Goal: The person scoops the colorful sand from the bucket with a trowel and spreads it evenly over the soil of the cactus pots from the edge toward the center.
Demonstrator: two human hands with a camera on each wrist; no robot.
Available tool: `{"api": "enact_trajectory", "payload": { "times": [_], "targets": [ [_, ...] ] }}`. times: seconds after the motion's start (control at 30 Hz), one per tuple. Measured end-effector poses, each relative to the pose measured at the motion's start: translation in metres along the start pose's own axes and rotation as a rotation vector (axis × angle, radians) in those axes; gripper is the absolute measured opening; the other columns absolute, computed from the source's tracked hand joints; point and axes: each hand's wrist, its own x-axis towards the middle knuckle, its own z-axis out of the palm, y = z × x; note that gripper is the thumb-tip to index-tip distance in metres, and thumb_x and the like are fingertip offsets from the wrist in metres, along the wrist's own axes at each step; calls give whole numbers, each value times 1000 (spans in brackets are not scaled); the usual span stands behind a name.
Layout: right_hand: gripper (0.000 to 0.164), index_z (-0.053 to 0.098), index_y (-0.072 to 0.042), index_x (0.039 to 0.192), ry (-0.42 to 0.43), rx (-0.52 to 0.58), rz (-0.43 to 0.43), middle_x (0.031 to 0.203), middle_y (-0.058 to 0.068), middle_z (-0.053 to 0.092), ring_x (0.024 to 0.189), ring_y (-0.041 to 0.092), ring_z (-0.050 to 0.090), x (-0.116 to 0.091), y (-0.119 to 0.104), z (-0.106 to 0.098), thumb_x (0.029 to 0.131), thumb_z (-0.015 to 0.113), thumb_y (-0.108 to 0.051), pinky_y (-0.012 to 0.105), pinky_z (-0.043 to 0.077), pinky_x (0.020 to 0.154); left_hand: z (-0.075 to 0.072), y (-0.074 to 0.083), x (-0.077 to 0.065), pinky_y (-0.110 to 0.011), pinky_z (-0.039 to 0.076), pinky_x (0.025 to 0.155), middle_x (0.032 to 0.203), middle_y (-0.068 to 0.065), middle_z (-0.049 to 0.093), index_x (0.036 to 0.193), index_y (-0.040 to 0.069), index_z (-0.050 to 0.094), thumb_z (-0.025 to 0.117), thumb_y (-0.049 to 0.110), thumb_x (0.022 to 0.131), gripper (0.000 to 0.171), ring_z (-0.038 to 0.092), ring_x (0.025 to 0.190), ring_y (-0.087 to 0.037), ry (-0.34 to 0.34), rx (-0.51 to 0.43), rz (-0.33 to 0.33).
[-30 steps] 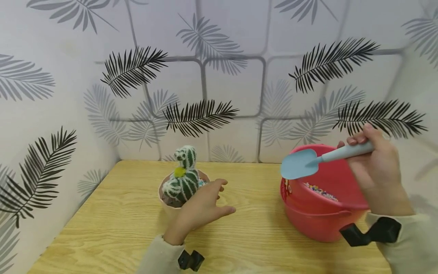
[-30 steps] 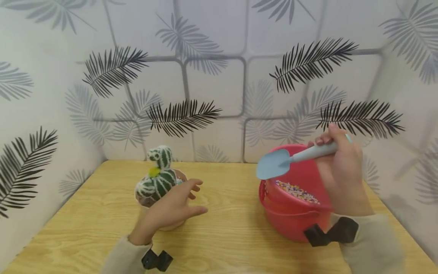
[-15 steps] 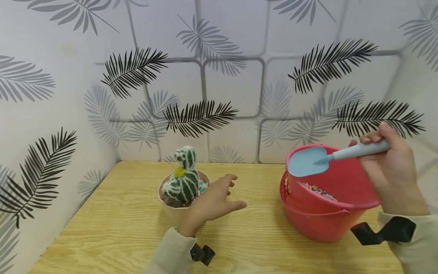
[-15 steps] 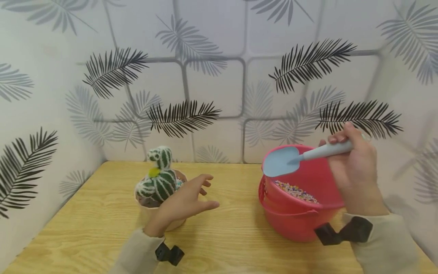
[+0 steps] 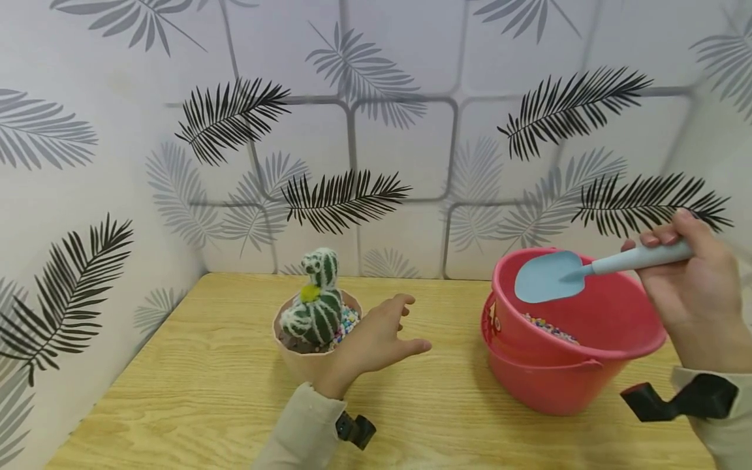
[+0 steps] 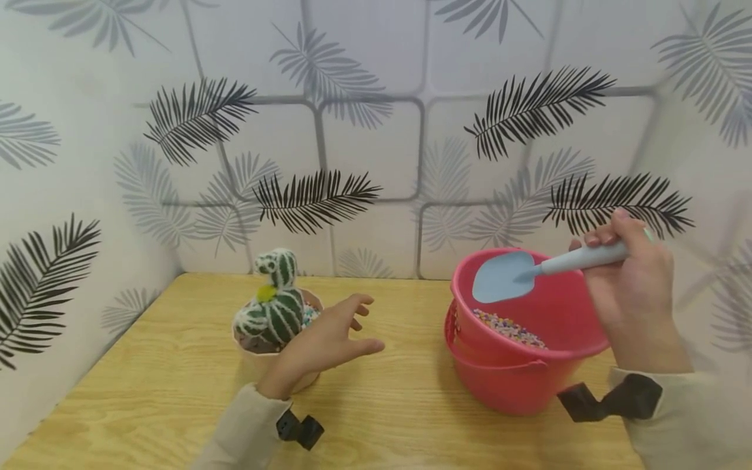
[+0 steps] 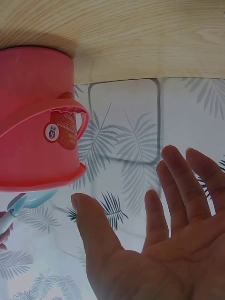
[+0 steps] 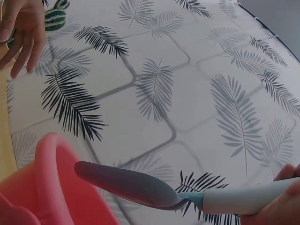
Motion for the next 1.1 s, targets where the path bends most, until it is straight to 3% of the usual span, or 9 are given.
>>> {"api": "enact_trajectory", "payload": {
  "times": [0.2, 0.43, 0.57, 0.8, 1.0, 1.1],
  "targets": [
    [22, 47, -1, 82, 44, -85, 10, 73, 10, 47, 76, 21, 43, 0, -1, -3, 101, 43, -11, 33, 35, 83, 4, 4, 4, -45, 49, 92, 136, -18, 50, 143, 5, 36, 68, 34, 87, 71, 58, 115, -33, -1, -14, 8],
    [20, 47, -2, 82, 27, -159, -6, 74, 9, 48, 77, 20, 43, 2, 0, -10, 100, 45, -10, 32, 35, 82, 10, 9, 10, -43, 48, 95, 138, -15, 48, 145, 8, 34, 68, 38, 88, 73, 56, 117, -30, -1, -32, 15],
    [24, 49, 0, 78, 23, -139, 3, 72, 11, 49, 74, 21, 43, 6, 1, -15, 100, 45, -8, 33, 37, 79, 12, 12, 13, -43, 48, 94, 137, -16, 48, 144, 8, 34, 67, 41, 87, 74, 55, 117, -31, -5, -57, 45],
    [26, 52, 6, 78, 10, 8, 50, 66, 17, 49, 64, 29, 49, 12, 1, -21, 100, 40, 0, 39, 45, 65, 18, 19, 16, -40, 49, 94, 136, -14, 49, 145, 8, 34, 65, 47, 87, 76, 55, 118, -27, -1, -26, 57],
    [21, 53, 1, 76, 20, -229, -11, 70, 10, 51, 70, 21, 47, 12, 6, -21, 96, 51, -4, 32, 43, 70, 23, 24, 22, -41, 47, 96, 137, -12, 49, 145, 9, 34, 64, 50, 86, 78, 52, 122, -24, 11, 7, 57],
    [21, 52, -1, 76, 32, -285, -19, 71, 8, 50, 73, 19, 43, 13, 7, -22, 96, 53, -6, 30, 39, 73, 25, 27, 25, -42, 47, 97, 139, -11, 48, 145, 9, 33, 64, 53, 86, 81, 52, 124, -24, 12, 24, 56]
  ]
}}
